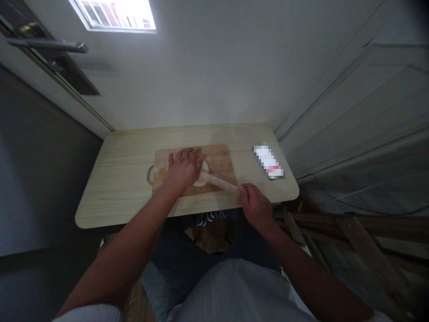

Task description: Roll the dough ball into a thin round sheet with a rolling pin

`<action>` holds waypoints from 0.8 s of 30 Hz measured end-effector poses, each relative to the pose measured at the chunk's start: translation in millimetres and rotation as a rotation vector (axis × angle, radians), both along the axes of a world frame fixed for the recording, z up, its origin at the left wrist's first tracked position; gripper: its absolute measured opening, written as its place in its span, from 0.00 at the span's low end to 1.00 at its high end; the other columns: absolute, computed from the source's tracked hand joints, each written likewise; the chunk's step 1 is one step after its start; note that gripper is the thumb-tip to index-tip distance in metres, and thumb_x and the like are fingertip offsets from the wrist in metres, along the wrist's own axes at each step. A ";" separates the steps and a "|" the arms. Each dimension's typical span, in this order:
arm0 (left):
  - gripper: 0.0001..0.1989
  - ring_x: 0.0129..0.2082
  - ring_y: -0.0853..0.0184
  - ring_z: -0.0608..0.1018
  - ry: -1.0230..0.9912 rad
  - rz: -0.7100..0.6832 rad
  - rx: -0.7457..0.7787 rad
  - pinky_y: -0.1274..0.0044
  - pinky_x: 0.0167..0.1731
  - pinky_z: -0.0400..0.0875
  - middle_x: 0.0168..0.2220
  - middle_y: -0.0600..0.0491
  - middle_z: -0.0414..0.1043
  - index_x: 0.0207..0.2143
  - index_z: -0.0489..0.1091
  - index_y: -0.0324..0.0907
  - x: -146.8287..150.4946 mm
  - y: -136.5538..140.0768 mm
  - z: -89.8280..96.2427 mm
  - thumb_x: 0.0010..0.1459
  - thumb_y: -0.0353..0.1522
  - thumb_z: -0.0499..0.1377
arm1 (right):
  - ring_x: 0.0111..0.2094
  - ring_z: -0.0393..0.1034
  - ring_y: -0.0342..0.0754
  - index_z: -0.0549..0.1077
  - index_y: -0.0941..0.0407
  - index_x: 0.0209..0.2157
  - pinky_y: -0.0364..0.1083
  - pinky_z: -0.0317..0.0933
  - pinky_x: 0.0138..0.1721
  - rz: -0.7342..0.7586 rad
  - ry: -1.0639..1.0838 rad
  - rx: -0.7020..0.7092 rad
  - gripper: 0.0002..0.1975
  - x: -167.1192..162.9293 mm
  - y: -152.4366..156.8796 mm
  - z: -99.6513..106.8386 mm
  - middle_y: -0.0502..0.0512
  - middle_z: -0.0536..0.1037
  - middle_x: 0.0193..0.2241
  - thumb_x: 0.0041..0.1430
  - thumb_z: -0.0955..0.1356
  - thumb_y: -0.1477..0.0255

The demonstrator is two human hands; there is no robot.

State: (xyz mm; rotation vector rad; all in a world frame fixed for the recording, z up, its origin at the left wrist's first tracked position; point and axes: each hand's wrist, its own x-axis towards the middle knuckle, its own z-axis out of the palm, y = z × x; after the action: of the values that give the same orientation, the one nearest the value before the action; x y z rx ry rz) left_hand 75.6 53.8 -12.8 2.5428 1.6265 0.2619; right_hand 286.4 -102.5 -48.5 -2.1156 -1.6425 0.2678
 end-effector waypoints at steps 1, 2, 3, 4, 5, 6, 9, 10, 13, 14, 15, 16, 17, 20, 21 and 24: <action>0.28 0.65 0.50 0.63 0.003 -0.001 -0.002 0.46 0.63 0.51 0.65 0.43 0.63 0.65 0.60 0.45 1.8 2.2 -0.1 0.72 0.44 0.36 | 0.37 0.72 0.50 0.74 0.56 0.41 0.45 0.54 0.35 -0.003 -0.005 0.000 0.21 0.9 1.4 -0.1 0.58 0.79 0.38 0.73 0.56 0.60; 0.28 0.65 0.50 0.63 0.005 -0.002 -0.004 0.46 0.62 0.51 0.65 0.44 0.63 0.65 0.60 0.45 3.5 4.4 -0.3 0.72 0.44 0.36 | 0.36 0.71 0.50 0.74 0.56 0.41 0.45 0.53 0.34 -0.005 -0.011 -0.002 0.20 1.9 2.8 -0.2 0.57 0.79 0.37 0.73 0.56 0.60; 0.28 0.65 0.50 0.63 0.006 -0.003 -0.005 0.46 0.62 0.51 0.65 0.44 0.63 0.65 0.60 0.45 5.1 6.6 -0.3 0.72 0.44 0.36 | 0.35 0.71 0.50 0.74 0.56 0.40 0.45 0.52 0.34 -0.009 -0.017 -0.005 0.20 2.9 4.2 -0.2 0.57 0.79 0.36 0.73 0.56 0.60; 0.28 0.65 0.50 0.63 0.005 -0.005 -0.007 0.46 0.62 0.51 0.65 0.44 0.63 0.65 0.61 0.45 6.7 8.7 -0.3 0.72 0.44 0.36 | 0.34 0.71 0.49 0.74 0.56 0.39 0.45 0.51 0.33 -0.014 -0.024 -0.009 0.20 3.9 5.7 -0.2 0.57 0.78 0.36 0.73 0.56 0.61; 0.28 0.65 0.50 0.63 0.003 -0.008 -0.011 0.46 0.62 0.52 0.65 0.44 0.63 0.65 0.61 0.45 8.2 10.8 -0.3 0.72 0.44 0.36 | 0.34 0.70 0.49 0.74 0.56 0.39 0.45 0.50 0.33 -0.018 -0.029 -0.013 0.20 5.0 7.2 -0.2 0.56 0.78 0.35 0.73 0.56 0.61; 0.28 0.65 0.50 0.63 -0.001 -0.011 -0.015 0.46 0.62 0.52 0.65 0.44 0.63 0.65 0.61 0.45 9.7 12.8 -0.1 0.71 0.44 0.36 | 0.33 0.69 0.48 0.74 0.56 0.38 0.45 0.49 0.32 -0.021 -0.034 -0.019 0.20 6.2 8.7 -0.1 0.56 0.78 0.34 0.73 0.56 0.61; 0.28 0.64 0.49 0.63 -0.011 -0.018 -0.036 0.44 0.62 0.52 0.65 0.45 0.63 0.65 0.61 0.47 14.2 18.8 0.3 0.71 0.44 0.36 | 0.30 0.67 0.47 0.74 0.56 0.36 0.46 0.46 0.31 -0.041 -0.053 -0.043 0.20 9.6 13.5 0.3 0.56 0.78 0.32 0.73 0.56 0.62; 0.28 0.65 0.49 0.63 -0.014 -0.018 -0.044 0.43 0.61 0.51 0.65 0.45 0.63 0.65 0.61 0.47 15.8 20.8 0.5 0.71 0.44 0.36 | 0.29 0.67 0.47 0.74 0.56 0.35 0.46 0.45 0.30 -0.049 -0.058 -0.052 0.20 10.7 15.1 0.4 0.56 0.78 0.31 0.73 0.57 0.62; 0.28 0.65 0.50 0.63 -0.014 -0.019 -0.066 0.43 0.62 0.50 0.65 0.46 0.63 0.65 0.61 0.49 21.1 26.9 0.3 0.71 0.45 0.37 | 0.28 0.65 0.45 0.74 0.56 0.36 0.45 0.42 0.30 -0.076 -0.070 -0.076 0.19 13.7 20.2 1.1 0.55 0.78 0.30 0.72 0.58 0.62; 0.28 0.65 0.50 0.63 -0.015 -0.019 -0.070 0.43 0.62 0.50 0.65 0.47 0.63 0.64 0.62 0.50 22.8 28.9 0.0 0.71 0.45 0.37 | 0.27 0.64 0.45 0.75 0.56 0.36 0.45 0.42 0.30 -0.086 -0.071 -0.082 0.19 14.5 21.8 1.4 0.55 0.78 0.30 0.72 0.58 0.62; 0.27 0.65 0.50 0.63 -0.015 -0.020 -0.072 0.43 0.62 0.49 0.65 0.47 0.64 0.64 0.63 0.50 24.5 30.8 -0.4 0.71 0.45 0.37 | 0.27 0.63 0.45 0.75 0.56 0.36 0.45 0.41 0.30 -0.095 -0.073 -0.090 0.19 15.3 23.5 1.8 0.54 0.78 0.29 0.72 0.59 0.62; 0.27 0.64 0.50 0.63 -0.017 -0.019 -0.075 0.42 0.62 0.49 0.64 0.47 0.64 0.63 0.63 0.51 26.0 32.8 -0.9 0.71 0.45 0.37 | 0.27 0.63 0.45 0.75 0.56 0.36 0.45 0.40 0.30 -0.105 -0.075 -0.098 0.19 16.0 25.2 2.2 0.54 0.77 0.29 0.72 0.59 0.62; 0.27 0.64 0.50 0.63 -0.019 -0.019 -0.078 0.42 0.62 0.49 0.64 0.47 0.64 0.63 0.64 0.51 27.5 34.6 -1.4 0.71 0.46 0.37 | 0.26 0.62 0.44 0.75 0.56 0.36 0.45 0.40 0.30 -0.113 -0.077 -0.105 0.19 16.8 26.8 2.6 0.54 0.77 0.28 0.72 0.59 0.61; 0.27 0.64 0.49 0.64 -0.026 -0.022 -0.088 0.41 0.61 0.49 0.64 0.47 0.65 0.62 0.65 0.51 31.3 39.6 -2.9 0.70 0.46 0.37 | 0.26 0.61 0.44 0.76 0.56 0.36 0.45 0.40 0.29 -0.131 -0.078 -0.108 0.19 19.7 32.2 3.9 0.54 0.77 0.27 0.72 0.59 0.61; 0.27 0.63 0.48 0.64 -0.030 -0.023 -0.089 0.41 0.61 0.49 0.63 0.47 0.65 0.62 0.65 0.51 32.5 41.1 -3.5 0.70 0.46 0.38 | 0.25 0.61 0.44 0.76 0.56 0.36 0.46 0.40 0.29 -0.139 -0.077 -0.106 0.19 20.8 34.1 4.2 0.54 0.76 0.27 0.72 0.59 0.61; 0.26 0.62 0.47 0.66 -0.045 -0.020 -0.089 0.40 0.61 0.49 0.62 0.46 0.67 0.61 0.67 0.51 35.8 45.2 -5.2 0.70 0.45 0.40 | 0.25 0.60 0.44 0.77 0.56 0.37 0.46 0.39 0.29 -0.166 -0.072 -0.104 0.20 24.3 39.5 4.5 0.54 0.75 0.26 0.71 0.59 0.59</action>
State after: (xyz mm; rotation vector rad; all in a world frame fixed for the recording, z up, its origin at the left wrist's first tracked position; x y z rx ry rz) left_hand 111.3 99.0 -17.9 2.4680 1.5604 0.2376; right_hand 310.7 -63.0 -44.0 -2.3493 -1.5101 0.2317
